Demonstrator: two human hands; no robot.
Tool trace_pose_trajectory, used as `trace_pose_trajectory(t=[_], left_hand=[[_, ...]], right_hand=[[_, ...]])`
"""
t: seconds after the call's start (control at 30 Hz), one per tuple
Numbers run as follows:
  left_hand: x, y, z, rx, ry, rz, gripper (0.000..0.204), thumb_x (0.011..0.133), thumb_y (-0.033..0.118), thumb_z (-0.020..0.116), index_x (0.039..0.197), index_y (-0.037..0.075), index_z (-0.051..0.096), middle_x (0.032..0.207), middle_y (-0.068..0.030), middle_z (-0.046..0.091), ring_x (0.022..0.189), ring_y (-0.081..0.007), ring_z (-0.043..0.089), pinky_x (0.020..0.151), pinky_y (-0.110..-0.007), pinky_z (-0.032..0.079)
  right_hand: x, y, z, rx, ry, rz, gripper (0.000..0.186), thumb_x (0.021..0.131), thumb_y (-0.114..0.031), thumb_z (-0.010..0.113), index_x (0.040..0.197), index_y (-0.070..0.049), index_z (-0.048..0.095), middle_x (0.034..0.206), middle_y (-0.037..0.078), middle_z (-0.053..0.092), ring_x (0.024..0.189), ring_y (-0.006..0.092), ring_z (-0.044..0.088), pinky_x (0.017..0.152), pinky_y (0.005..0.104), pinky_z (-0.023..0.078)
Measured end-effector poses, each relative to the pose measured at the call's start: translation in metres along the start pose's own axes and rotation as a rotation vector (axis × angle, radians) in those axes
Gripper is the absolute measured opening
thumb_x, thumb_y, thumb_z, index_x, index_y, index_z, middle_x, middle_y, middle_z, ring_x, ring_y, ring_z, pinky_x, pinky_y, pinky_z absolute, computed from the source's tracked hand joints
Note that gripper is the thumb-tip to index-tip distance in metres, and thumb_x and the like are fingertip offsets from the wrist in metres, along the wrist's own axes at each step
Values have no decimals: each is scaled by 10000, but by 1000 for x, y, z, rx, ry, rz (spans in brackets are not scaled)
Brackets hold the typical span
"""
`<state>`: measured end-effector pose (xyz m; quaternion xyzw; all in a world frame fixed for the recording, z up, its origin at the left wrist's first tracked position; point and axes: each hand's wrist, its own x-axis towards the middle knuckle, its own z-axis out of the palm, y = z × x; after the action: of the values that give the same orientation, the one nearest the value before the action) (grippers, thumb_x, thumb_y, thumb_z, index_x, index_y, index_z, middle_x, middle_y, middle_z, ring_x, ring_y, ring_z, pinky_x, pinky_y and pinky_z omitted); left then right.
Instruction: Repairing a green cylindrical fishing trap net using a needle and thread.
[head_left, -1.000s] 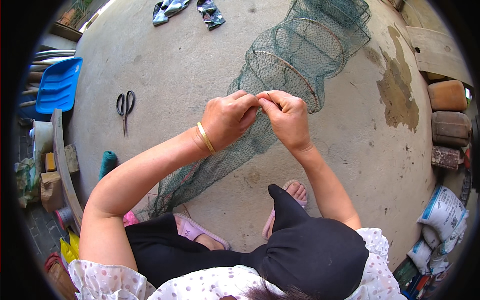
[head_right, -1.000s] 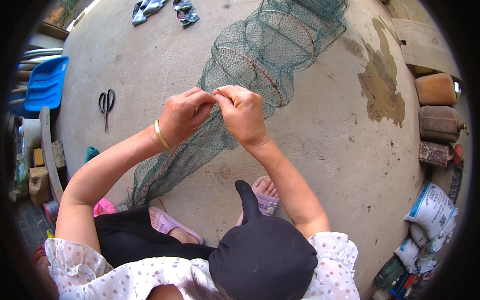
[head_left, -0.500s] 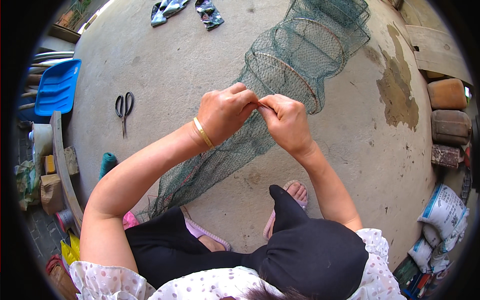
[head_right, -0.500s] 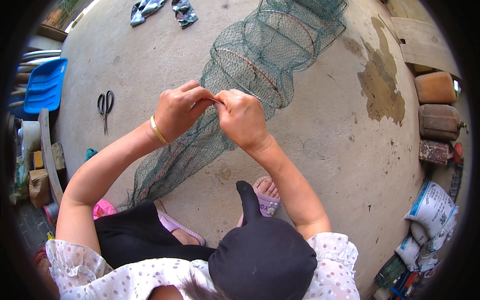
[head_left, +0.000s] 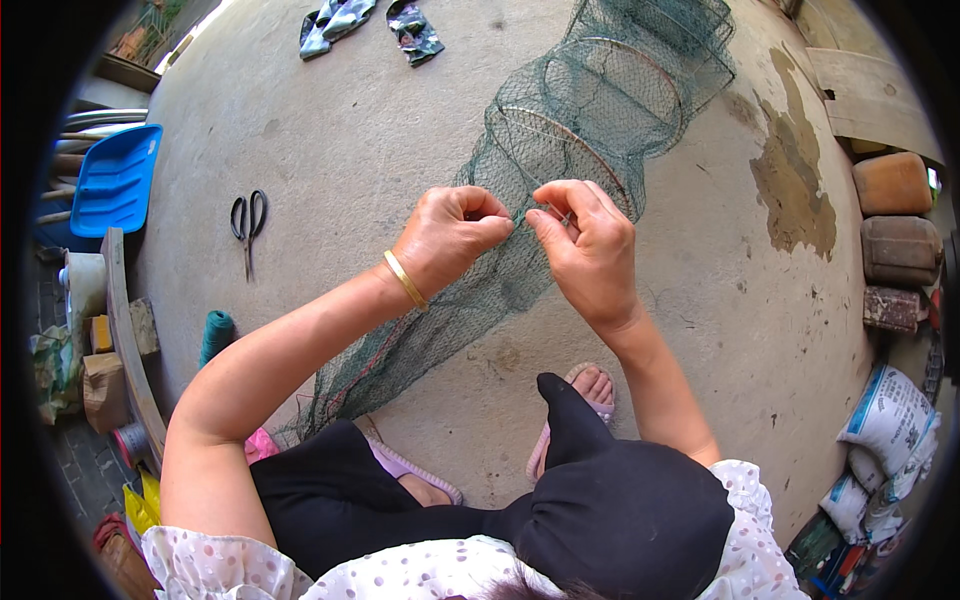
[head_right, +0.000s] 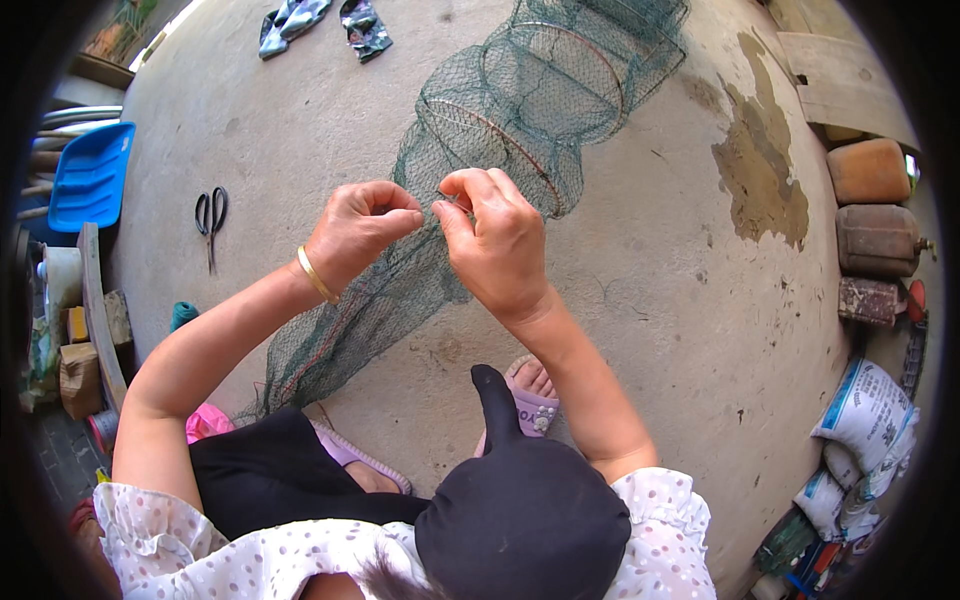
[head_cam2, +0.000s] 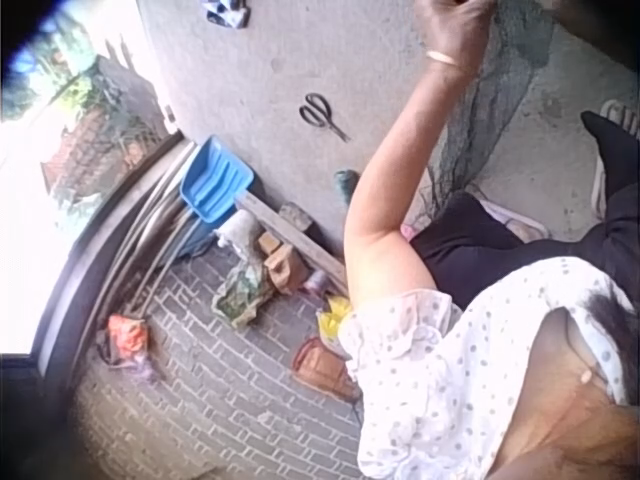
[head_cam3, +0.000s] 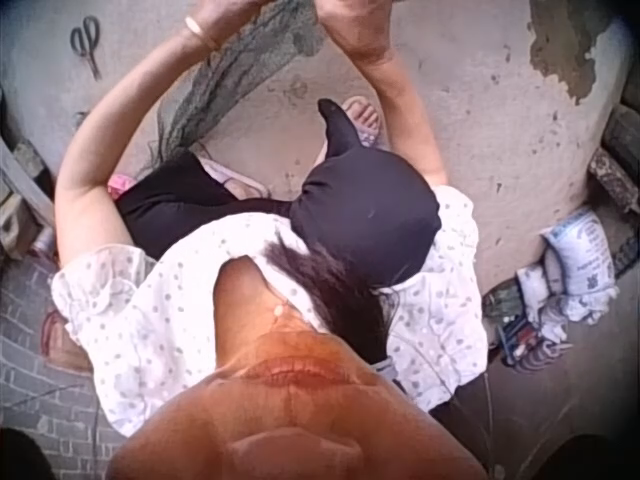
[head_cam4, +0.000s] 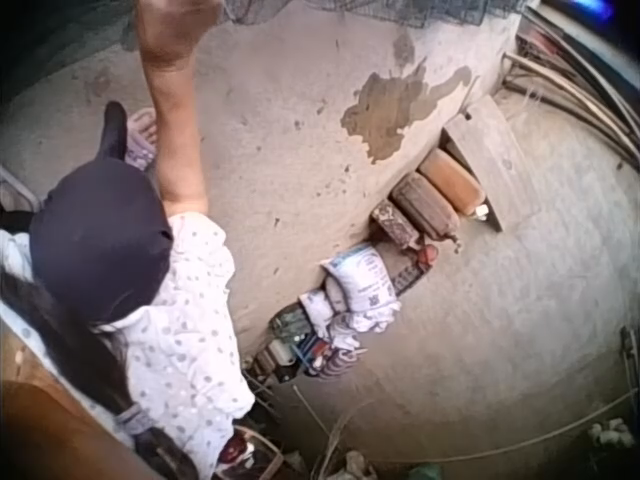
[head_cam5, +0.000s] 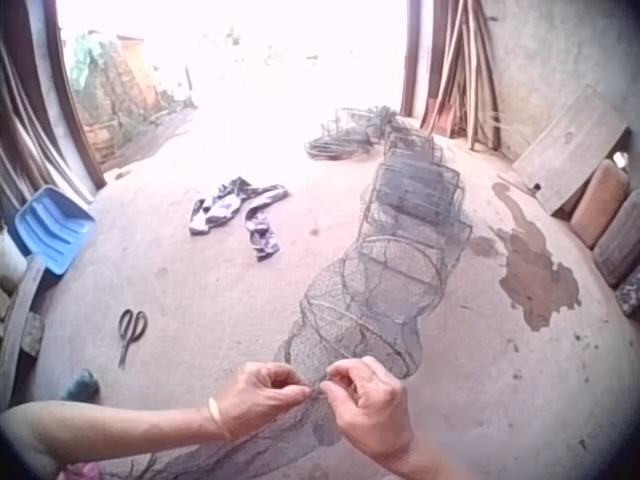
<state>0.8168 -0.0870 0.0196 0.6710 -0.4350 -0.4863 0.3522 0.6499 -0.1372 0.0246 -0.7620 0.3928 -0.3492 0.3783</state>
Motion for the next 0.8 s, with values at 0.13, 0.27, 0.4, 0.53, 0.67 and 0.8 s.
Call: trace_pose_trajectory(t=[0.13,0.27,0.4,0.53,0.67,0.8], left_hand=[[-5,4,2,-149,-72,-98,148,837,158,698,872,15,681,749,44,594,648,-23,489,538,-198,385],[-6,3,6,-161,-103,-37,161,855,144,691,935,4,683,788,33,612,686,-16,497,566,-188,395],[-7,1,9,-165,-119,-35,180,862,125,685,979,-11,690,828,12,643,721,-28,536,613,-195,441],[-6,-2,11,-119,-102,5,185,861,120,681,980,-21,692,841,-6,660,742,-43,560,647,-205,466],[-11,1,13,-52,-72,38,174,847,98,676,972,-23,694,823,-22,664,735,-50,566,643,-208,469],[-20,0,18,-265,-109,-69,188,858,137,654,968,-16,655,750,-36,636,592,-45,506,520,-187,399]], right_hand=[[-7,-4,-9,75,-58,43,48,793,-21,648,829,10,655,740,136,634,643,243,633,580,330,494],[-9,8,-4,62,-71,73,58,777,-21,649,808,28,660,736,153,650,642,243,642,578,339,496],[-10,11,-6,84,-85,56,75,774,-28,655,818,31,665,746,160,658,642,244,650,575,337,502],[-10,11,-7,97,-112,58,89,768,-30,656,822,40,665,753,161,664,644,230,653,572,331,502],[-9,12,-7,112,-129,101,92,765,-33,651,818,40,666,744,154,664,626,221,645,561,324,496],[-14,12,-10,88,-143,127,59,758,-28,638,776,27,642,700,132,640,589,210,623,539,317,485]])
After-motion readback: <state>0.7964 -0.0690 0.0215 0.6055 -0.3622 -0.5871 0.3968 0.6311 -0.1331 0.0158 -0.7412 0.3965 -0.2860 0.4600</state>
